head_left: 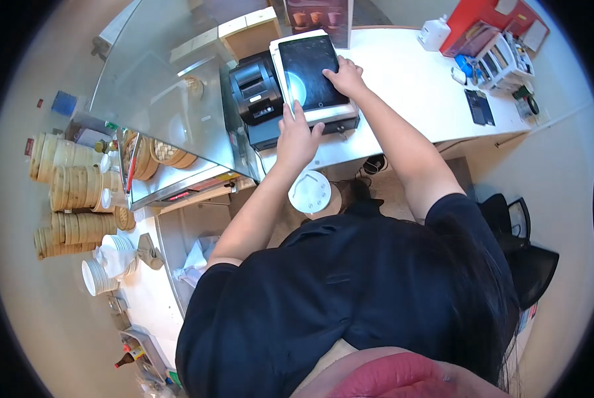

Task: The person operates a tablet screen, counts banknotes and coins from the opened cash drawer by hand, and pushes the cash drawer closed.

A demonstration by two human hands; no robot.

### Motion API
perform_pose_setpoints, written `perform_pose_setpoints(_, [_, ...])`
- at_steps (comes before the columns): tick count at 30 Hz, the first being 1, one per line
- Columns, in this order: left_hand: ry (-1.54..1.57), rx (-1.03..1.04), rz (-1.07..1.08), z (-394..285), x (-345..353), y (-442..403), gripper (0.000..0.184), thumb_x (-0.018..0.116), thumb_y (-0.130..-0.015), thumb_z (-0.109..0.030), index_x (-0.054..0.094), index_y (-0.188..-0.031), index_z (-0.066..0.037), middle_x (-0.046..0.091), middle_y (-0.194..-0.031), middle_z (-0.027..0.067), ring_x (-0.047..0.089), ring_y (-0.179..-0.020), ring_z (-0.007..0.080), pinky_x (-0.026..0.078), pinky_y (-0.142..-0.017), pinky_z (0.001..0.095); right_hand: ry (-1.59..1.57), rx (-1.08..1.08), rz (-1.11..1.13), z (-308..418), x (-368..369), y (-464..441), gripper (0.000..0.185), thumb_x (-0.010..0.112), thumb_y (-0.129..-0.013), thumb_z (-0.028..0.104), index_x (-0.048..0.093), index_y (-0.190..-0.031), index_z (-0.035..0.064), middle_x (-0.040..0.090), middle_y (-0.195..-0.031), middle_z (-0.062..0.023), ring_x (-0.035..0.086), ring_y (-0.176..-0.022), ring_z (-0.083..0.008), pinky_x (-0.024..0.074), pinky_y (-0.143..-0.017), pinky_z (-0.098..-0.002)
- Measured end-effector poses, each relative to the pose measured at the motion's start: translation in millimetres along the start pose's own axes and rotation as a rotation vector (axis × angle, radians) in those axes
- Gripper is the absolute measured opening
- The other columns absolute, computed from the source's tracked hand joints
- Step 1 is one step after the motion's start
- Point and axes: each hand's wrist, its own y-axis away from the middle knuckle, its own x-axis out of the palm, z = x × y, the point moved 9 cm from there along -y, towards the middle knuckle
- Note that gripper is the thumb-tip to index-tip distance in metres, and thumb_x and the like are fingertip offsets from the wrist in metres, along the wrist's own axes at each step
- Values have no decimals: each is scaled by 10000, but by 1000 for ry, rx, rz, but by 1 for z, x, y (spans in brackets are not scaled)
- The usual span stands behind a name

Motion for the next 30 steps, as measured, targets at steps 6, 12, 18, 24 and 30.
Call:
perform_pose_setpoints(6, [110, -68, -119, 14, 17, -17, 695, 704, -922, -195, 410, -1505, 45, 382, -1566, 270, 432, -1329, 468, 400, -1130, 490, -247, -128, -20, 17, 1, -19, 798, 738, -889, 302, 368, -1533, 11, 509, -1438, -274, 478, -1295, -480, 421, -1107, -515])
perform_pose_setpoints(12, [83, -20, -176, 27, 34, -8, 622, 659, -944, -124, 436, -1511, -3, 395, -1573, 240, 424, -1362, 447, 372, -1151, 478, -299, -236, -29, 11, 9, -25, 805, 758, -882, 315, 379, -1504, -29, 413, -1506, -280, 444, -1334, -480, 390, -1131, -514])
perform_pose_setpoints(18, [79, -8, -195, 17, 33, -8, 675, 692, -922, -156, 418, -1524, -17, 374, -1582, 247, 444, -1315, 468, 387, -1123, 502, -332, -274, 72, 8, 11, -27, 801, 741, -906, 325, 366, -1524, -21, 306, -1563, -300, 382, -1375, -500, 345, -1163, -529])
perform_pose_setpoints(24, [-63, -10, -215, 3, 33, -6, 770, 720, -909, -152, 330, -1563, -36, 256, -1600, 310, 434, -1316, 510, 405, -1105, 523, -434, -300, 102, -6, 13, -16, 735, 657, -977, 349, 348, -1549, 8, 282, -1576, -298, 322, -1429, -494, 289, -1198, -513])
perform_pose_setpoints(30, [99, -50, -315, 20, 19, -6, 700, 774, -894, -163, 392, -1459, -5, 371, -1500, 268, 471, -1334, 461, 411, -1121, 462, -445, -436, 96, 6, -22, 26, 665, 663, -970, 307, 389, -1506, 25, 276, -1581, -285, 309, -1434, -488, 284, -1189, -528])
